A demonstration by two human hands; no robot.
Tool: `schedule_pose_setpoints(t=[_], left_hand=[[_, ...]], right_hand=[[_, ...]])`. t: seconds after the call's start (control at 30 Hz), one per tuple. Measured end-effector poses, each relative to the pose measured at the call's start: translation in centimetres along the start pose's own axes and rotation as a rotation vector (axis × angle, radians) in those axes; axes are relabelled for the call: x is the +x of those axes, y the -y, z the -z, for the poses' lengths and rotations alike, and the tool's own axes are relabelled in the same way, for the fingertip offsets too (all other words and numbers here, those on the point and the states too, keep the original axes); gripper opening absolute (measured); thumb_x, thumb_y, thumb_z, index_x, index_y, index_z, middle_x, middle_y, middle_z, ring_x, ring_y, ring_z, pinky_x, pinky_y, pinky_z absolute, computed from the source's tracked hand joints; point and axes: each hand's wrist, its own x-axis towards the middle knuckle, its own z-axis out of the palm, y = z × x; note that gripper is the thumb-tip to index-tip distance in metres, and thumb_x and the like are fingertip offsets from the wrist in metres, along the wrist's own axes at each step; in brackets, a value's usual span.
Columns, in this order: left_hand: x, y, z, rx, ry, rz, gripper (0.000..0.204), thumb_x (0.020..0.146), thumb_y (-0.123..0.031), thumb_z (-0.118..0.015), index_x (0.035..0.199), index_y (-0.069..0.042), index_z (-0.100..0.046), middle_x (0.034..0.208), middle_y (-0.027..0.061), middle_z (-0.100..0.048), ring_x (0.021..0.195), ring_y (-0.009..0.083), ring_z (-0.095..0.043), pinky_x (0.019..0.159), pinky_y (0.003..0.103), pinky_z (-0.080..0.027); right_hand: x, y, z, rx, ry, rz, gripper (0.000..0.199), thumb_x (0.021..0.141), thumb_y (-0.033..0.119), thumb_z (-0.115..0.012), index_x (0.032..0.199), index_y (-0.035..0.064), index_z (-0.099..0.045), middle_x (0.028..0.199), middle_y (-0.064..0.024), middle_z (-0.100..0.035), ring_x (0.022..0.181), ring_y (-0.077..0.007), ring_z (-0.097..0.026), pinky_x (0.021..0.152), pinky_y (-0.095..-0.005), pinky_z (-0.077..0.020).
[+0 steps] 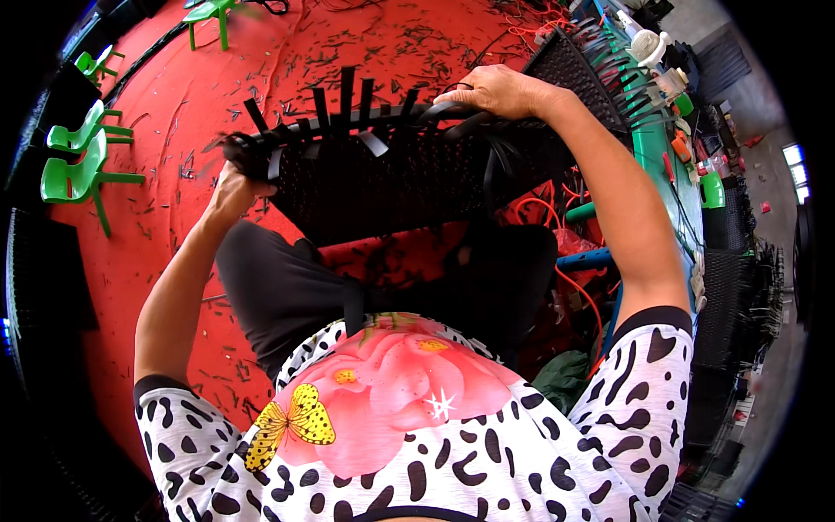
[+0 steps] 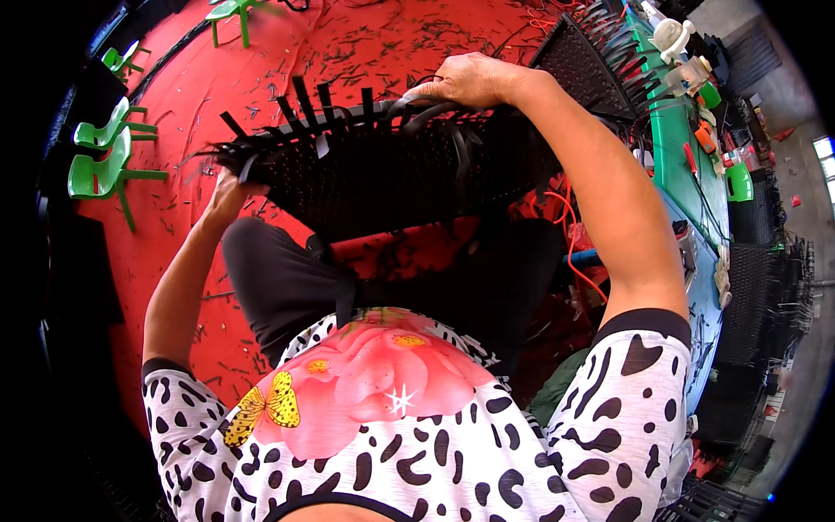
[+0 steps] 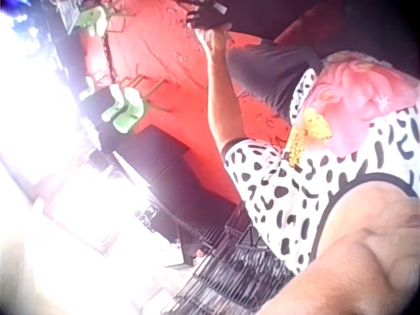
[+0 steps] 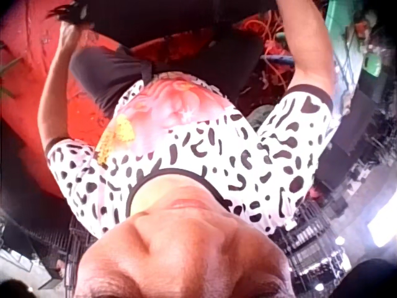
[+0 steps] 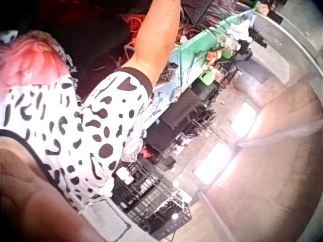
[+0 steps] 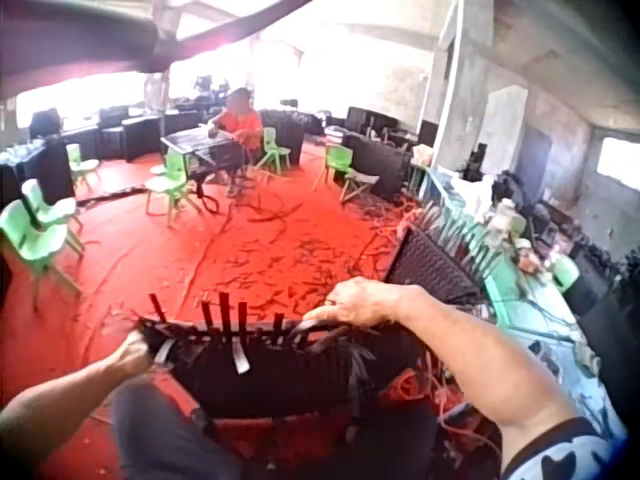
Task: The person sits on the floor and weaves a black plastic strip into the edge of a black wicker chair seat. They thread the strip through the existing weave and pull it tight to secure the edge of the seat.
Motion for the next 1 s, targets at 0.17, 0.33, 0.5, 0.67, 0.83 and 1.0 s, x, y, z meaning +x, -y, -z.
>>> schedule_pose_setpoints(t=[0.17, 0.33, 0.5, 0.67, 0.83, 1.0], left_hand=[[2.1, 1.1, 0.8, -0.004, -0.049, 0.09, 0.053, 0.055, 0.005, -0.062, 0.107, 0.0, -0.057, 0.09, 0.005, -0.057, 0.082, 0.019, -0.054, 0.075, 0.033, -0.047], [2.8, 1.3, 0.6, -0.057, -0.071, 0.032, 0.065, 0.048, 0.0, -0.059, 0.112, -0.001, -0.057, 0.094, 0.0047, -0.059, 0.092, 0.0206, -0.056, 0.079, 0.031, -0.048], [2.6, 3.6, 1.6, -0.072, -0.05, 0.028, 0.052, 0.049, -0.004, -0.059, 0.101, 0.0, -0.061, 0.09, 0.0026, -0.059, 0.085, 0.0175, -0.055, 0.076, 0.029, -0.046], [2.6, 3.5, 0.5, -0.254, -0.034, 0.059, 0.044, 0.054, -0.003, -0.058, 0.097, 0.0, -0.062, 0.089, 0.0021, -0.06, 0.082, 0.0147, -0.055, 0.075, 0.028, -0.044], [2.4, 3.6, 0.0, -0.338, -0.076, 0.033, 0.041, 0.056, 0.001, -0.054, 0.095, -0.001, -0.062, 0.085, 0.0022, -0.062, 0.079, 0.016, -0.057, 0.075, 0.028, -0.045], [2.8, 5.2, 0.6, -0.373, -0.018, 0.072, 0.041, 0.058, 0.002, -0.052, 0.097, 0.0, -0.061, 0.087, 0.0035, -0.063, 0.08, 0.0155, -0.058, 0.075, 0.027, -0.045]], right_hand=[[0.1, 3.2, 1.4, 0.193, -0.026, -0.323, 0.054, 0.089, 0.056, -0.044, 0.095, 0.007, -0.065, 0.08, -0.0149, -0.062, 0.082, -0.0345, -0.06, 0.074, -0.0424, -0.0474], [-1.3, 4.2, 1.1, 0.088, -0.639, -0.268, 0.052, 0.079, 0.05, -0.062, 0.098, 0.001, -0.062, 0.095, -0.0172, -0.063, 0.092, -0.0351, -0.059, 0.08, -0.0423, -0.0476], [-4.6, 10.5, 1.0, -0.019, -1.055, -0.124, 0.035, 0.073, 0.024, -0.07, 0.098, 0.002, -0.058, 0.099, -0.0165, -0.057, 0.093, -0.0346, -0.057, 0.083, -0.0423, -0.0466], [-9.2, 14.5, -4.1, 0.194, -1.13, -0.21, 0.026, 0.071, 0.007, -0.07, 0.093, -0.0007, -0.058, 0.088, -0.0132, -0.058, 0.08, -0.0308, -0.059, 0.07, -0.0362, -0.0497], [-12.1, 12.2, -12.5, 0.812, -1.006, -0.83, 0.026, 0.078, 0.014, -0.072, 0.098, 0.0024, -0.061, 0.082, -0.0068, -0.061, 0.072, -0.0118, -0.058, 0.064, -0.0245, -0.0472], [-14.1, 7.9, -17.6, 0.808, -1.028, -1.01, 0.029, 0.079, 0.019, -0.071, 0.099, -0.0009, -0.061, 0.077, -0.0049, -0.064, 0.07, -0.0124, -0.061, 0.066, -0.0263, -0.0488]])
